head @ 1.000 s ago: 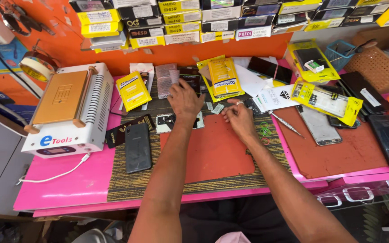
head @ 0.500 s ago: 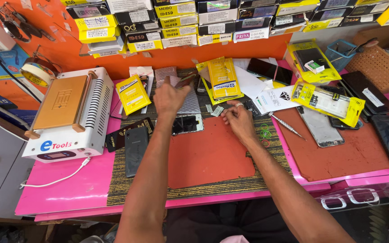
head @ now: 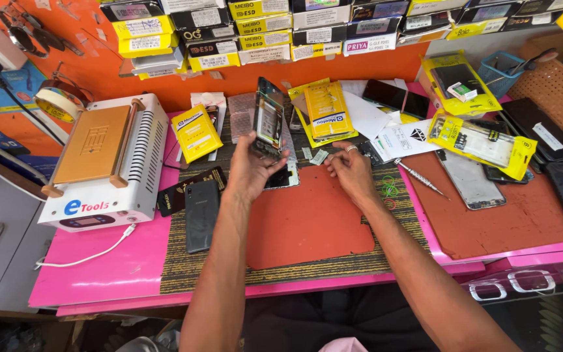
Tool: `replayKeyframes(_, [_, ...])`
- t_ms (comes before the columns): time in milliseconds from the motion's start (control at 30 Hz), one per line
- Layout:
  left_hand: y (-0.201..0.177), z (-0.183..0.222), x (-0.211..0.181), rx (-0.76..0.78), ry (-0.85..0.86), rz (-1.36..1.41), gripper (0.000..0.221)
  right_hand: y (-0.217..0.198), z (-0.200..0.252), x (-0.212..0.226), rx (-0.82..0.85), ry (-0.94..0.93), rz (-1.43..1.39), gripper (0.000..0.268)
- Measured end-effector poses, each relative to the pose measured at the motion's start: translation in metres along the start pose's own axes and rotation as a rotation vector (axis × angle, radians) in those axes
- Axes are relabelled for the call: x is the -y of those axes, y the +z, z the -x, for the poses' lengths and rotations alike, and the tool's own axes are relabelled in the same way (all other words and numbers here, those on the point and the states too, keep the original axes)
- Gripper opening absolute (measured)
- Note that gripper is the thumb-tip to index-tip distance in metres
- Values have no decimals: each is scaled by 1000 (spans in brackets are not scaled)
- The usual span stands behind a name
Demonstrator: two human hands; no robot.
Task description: The person handles a disassembled smartphone, applies adhesive from a bottle to the internal frame, and places a battery into the device. The person then picks up a second smartphone and places it on a heating tool.
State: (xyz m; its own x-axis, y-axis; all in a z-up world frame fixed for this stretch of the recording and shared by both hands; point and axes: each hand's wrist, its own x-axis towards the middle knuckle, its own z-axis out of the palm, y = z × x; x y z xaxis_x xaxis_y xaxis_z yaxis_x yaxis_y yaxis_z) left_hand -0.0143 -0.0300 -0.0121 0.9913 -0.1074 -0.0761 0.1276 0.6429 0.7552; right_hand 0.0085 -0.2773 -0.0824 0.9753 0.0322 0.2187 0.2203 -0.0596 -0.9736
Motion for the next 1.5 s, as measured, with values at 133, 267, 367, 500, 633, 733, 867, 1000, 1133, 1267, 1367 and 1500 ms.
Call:
replayKeyframes(133, [10,-13,-1,-296,252,-416,58,-2,-1,-3,-4,2,8,37])
replayKeyframes(267, [16,-26,-21,-607,564,-1189,53,-2,-2,-4,0,4,-18,35])
replayKeyframes(367, [22,-29,-12,-634,596,-1618,55,0,-4,-2,-7,10,-23,36])
replayKeyframes(500, [29,-48,28,-591,409,-1840,69,-5,0,3,13,56,15,38])
replayKeyframes(633, [19,-77,57,-687,440,-2137,57,-3,-1,6,3,67,7,39])
replayKeyframes(733, [25,-76,57,-664,335,-2222,75,-3,-1,4,8,53,-11,38])
replayKeyframes(867, [49,-69,48,-650,197,-2226,97,-4,-2,4,9,62,-30,38])
replayKeyframes(1000, [55,-77,42,-650,101,-2137,107,-5,-1,3,6,57,-28,38])
replayKeyframes(1133, [48,-87,38,-672,80,-2056,109,-6,-3,-1,13,56,-55,38])
replayKeyframes(1267, [40,-84,40,-734,194,-1987,101,-6,-3,-1,16,52,-49,38])
replayKeyframes(1367, [40,-81,38,-751,237,-1982,97,-5,-3,2,12,55,-41,38])
replayKeyframes(1500, [40,-87,20,-701,178,-1973,98,-5,-2,5,12,72,5,39])
